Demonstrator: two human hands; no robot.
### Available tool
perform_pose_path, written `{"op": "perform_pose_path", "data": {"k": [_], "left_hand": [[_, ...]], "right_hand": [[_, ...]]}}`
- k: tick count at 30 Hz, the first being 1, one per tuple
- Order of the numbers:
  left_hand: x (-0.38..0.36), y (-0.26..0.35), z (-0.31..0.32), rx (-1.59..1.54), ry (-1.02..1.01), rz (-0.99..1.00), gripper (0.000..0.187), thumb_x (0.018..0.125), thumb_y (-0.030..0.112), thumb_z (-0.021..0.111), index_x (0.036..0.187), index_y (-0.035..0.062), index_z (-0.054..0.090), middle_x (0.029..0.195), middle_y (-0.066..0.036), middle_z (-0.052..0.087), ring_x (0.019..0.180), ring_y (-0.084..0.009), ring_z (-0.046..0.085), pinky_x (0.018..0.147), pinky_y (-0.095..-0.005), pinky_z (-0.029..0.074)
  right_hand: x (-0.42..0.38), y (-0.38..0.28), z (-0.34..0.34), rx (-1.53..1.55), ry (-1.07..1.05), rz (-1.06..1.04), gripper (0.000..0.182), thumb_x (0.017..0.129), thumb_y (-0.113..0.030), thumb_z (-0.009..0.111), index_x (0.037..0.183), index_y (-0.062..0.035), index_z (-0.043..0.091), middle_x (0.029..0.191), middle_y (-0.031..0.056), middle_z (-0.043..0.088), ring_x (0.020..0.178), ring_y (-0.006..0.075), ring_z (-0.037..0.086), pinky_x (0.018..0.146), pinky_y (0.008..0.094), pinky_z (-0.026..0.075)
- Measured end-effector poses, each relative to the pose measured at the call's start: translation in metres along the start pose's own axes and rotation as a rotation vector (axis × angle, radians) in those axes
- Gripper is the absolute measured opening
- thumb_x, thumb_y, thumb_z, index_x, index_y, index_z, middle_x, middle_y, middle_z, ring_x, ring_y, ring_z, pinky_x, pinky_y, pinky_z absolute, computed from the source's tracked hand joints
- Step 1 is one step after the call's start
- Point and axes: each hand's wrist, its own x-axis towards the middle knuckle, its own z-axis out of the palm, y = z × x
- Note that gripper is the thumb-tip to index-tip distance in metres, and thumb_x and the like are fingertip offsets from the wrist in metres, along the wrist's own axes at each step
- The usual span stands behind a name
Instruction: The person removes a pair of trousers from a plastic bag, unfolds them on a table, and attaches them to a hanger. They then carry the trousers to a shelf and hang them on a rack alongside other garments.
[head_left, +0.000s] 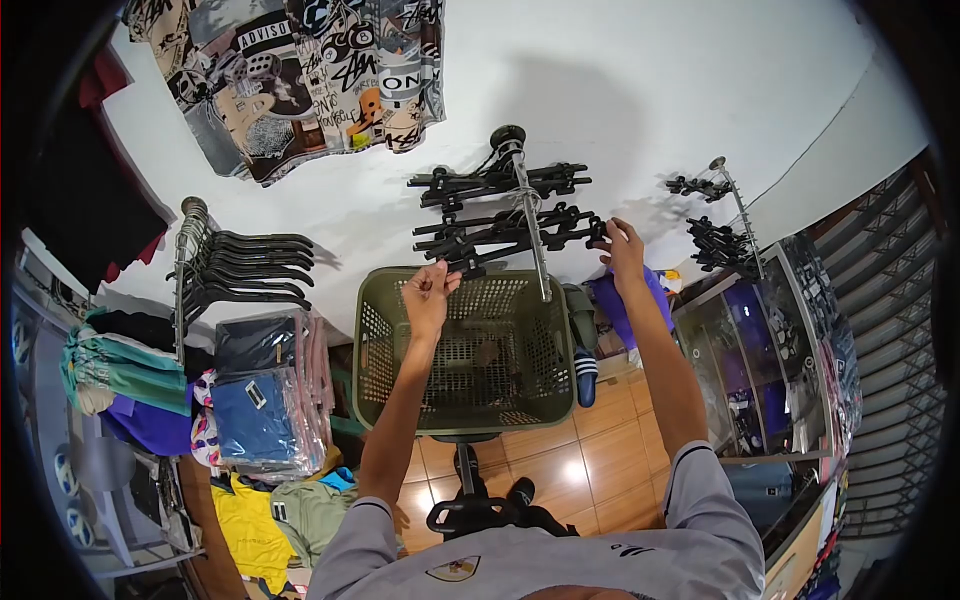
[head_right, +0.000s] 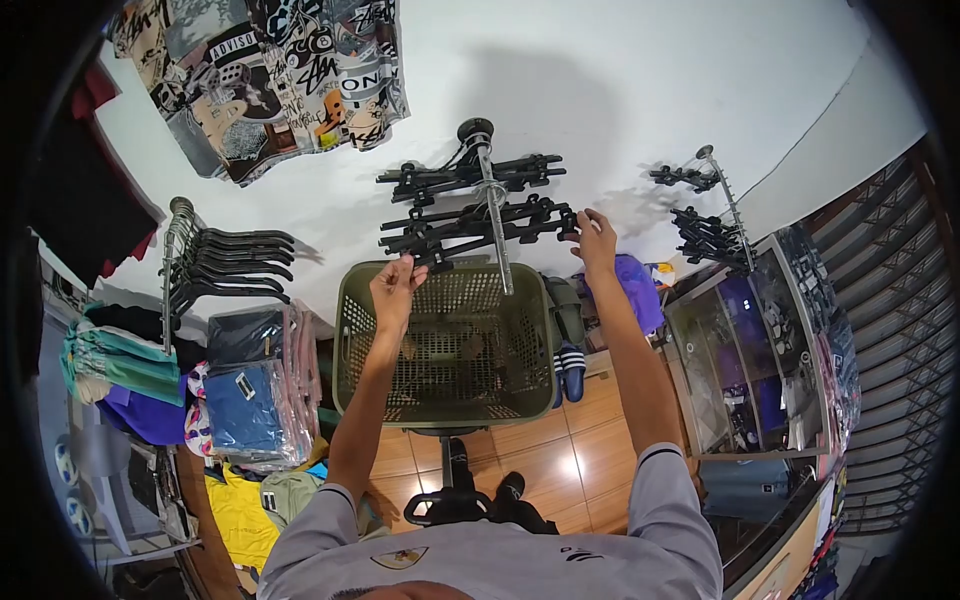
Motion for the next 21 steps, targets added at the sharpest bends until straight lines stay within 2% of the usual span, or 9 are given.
{"op": "perform_pose_path", "data": {"k": [5,13,20,21], "left_hand": [[-0.004,0.001,0.005,-0.089,0.057,-0.016,0.017,0.095,0.014,0.070,0.090,-0.0024,0.069,0.085,-0.008,0.070,0.081,-0.0198,0.073,0.073,-0.0270,0.061],[-0.005,0.008,0.013,-0.166,0.037,-0.043,0.014,0.094,0.012,0.071,0.095,-0.0014,0.071,0.087,-0.009,0.071,0.082,-0.0196,0.073,0.076,-0.0291,0.062],[-0.042,0.006,0.011,-0.128,-0.039,-0.130,0.015,0.095,0.013,0.070,0.099,-0.0020,0.069,0.086,-0.006,0.070,0.084,-0.0188,0.073,0.078,-0.0287,0.062],[-0.054,0.000,0.008,-0.092,-0.073,-0.131,0.019,0.096,0.017,0.069,0.100,-0.0021,0.069,0.086,-0.006,0.070,0.080,-0.0162,0.071,0.073,-0.0267,0.060]], "right_hand": [[-0.006,0.002,-0.004,0.093,0.025,-0.009,0.035,0.098,-0.026,0.064,0.129,-0.0103,0.058,0.106,0.0043,0.068,0.080,0.0135,0.068,0.060,0.0267,0.046],[-0.015,0.002,-0.010,0.183,0.071,-0.031,0.029,0.100,-0.020,0.061,0.127,-0.0113,0.056,0.104,0.0034,0.067,0.078,0.0127,0.067,0.055,0.0224,0.046],[-0.068,0.024,-0.049,0.228,0.189,-0.002,0.029,0.098,-0.018,0.063,0.126,-0.0107,0.057,0.098,0.0042,0.066,0.073,0.0132,0.067,0.054,0.0247,0.048],[-0.082,0.031,-0.059,0.225,0.221,0.007,0.029,0.097,-0.018,0.063,0.125,-0.0107,0.057,0.096,0.0038,0.065,0.073,0.0131,0.067,0.053,0.0245,0.048]]}}
